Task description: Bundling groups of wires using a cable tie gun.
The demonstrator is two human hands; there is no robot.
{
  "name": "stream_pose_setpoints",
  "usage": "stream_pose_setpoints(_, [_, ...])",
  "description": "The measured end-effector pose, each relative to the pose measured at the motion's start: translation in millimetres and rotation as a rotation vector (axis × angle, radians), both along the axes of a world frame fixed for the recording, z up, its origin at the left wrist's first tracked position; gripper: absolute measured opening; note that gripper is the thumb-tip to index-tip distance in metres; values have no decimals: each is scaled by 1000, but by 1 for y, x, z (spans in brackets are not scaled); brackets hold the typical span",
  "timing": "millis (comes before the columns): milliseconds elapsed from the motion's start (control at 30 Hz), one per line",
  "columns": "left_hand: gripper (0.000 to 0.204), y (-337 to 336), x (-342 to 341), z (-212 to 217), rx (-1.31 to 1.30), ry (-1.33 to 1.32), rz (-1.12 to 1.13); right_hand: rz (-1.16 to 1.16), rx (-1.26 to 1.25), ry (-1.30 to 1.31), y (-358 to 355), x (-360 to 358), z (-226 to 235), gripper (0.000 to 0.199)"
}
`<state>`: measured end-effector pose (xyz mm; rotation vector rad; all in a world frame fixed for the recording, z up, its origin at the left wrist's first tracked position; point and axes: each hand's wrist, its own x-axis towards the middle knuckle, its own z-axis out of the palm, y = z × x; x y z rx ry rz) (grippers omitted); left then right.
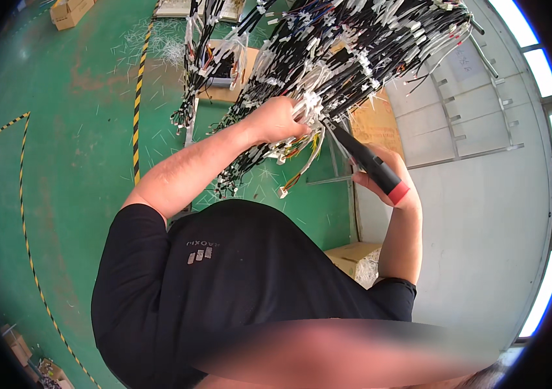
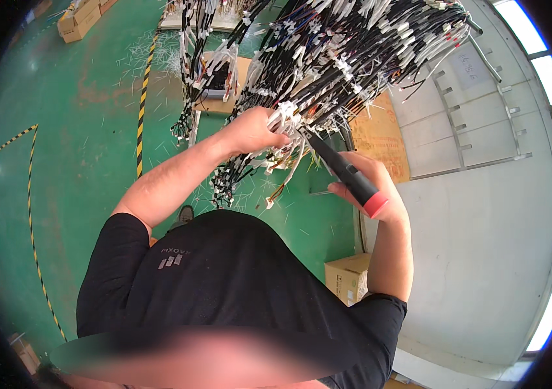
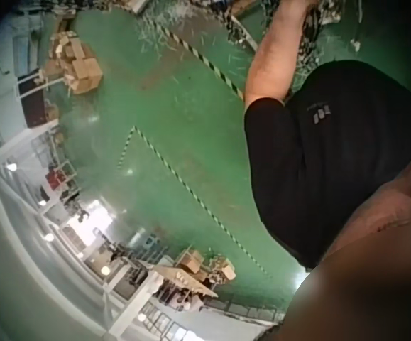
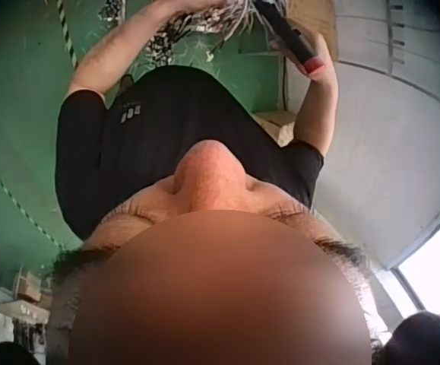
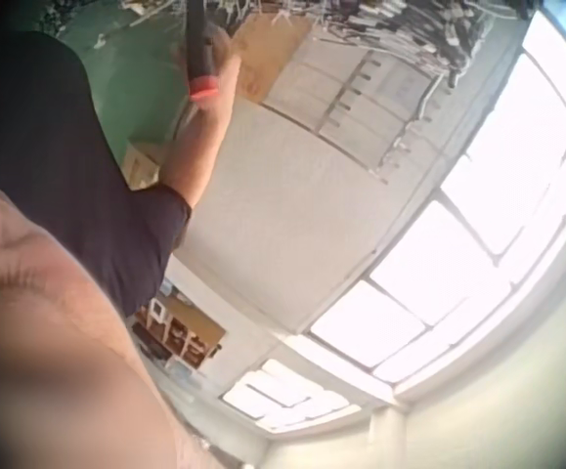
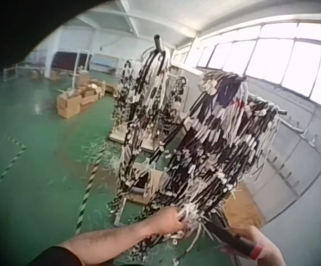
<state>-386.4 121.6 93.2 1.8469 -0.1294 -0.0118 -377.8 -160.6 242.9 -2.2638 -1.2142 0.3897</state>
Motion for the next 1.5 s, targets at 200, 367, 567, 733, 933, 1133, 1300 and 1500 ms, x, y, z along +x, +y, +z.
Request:
stream_pose_setpoints(200, [36,2,-8,10,89,-132,10,-8,-22,-87,14,-2,-4,44])
stream_pose_setpoints(367, [35,4,-13,20,140,-102,24,-142,-60,-47,10,-4,-23,29])
stream_pose_setpoints(567, [35,5,-9,12,80,-102,16,-195,0,-324,3,-14,-49,32])
stream_pose_setpoints(733, [23,6,-6,8,-366,32,-63,-229,215,-168,-30,-13,-53,47])
stream_pose_setpoints(933, [25,6,-4,2,-443,40,-116,-236,142,-96,-36,-15,-38,47])
stream_pose_setpoints(1133, [36,4,-3,3,-369,69,-80,-165,74,-12,-36,-11,-29,47])
stream_pose_setpoints(1300, [38,3,-3,2,-335,69,-56,-77,-30,-67,-28,-3,-15,49])
stream_pose_setpoints(1500, [39,2,-11,14,-317,71,-68,-30,-85,-136,-13,-6,-8,49])
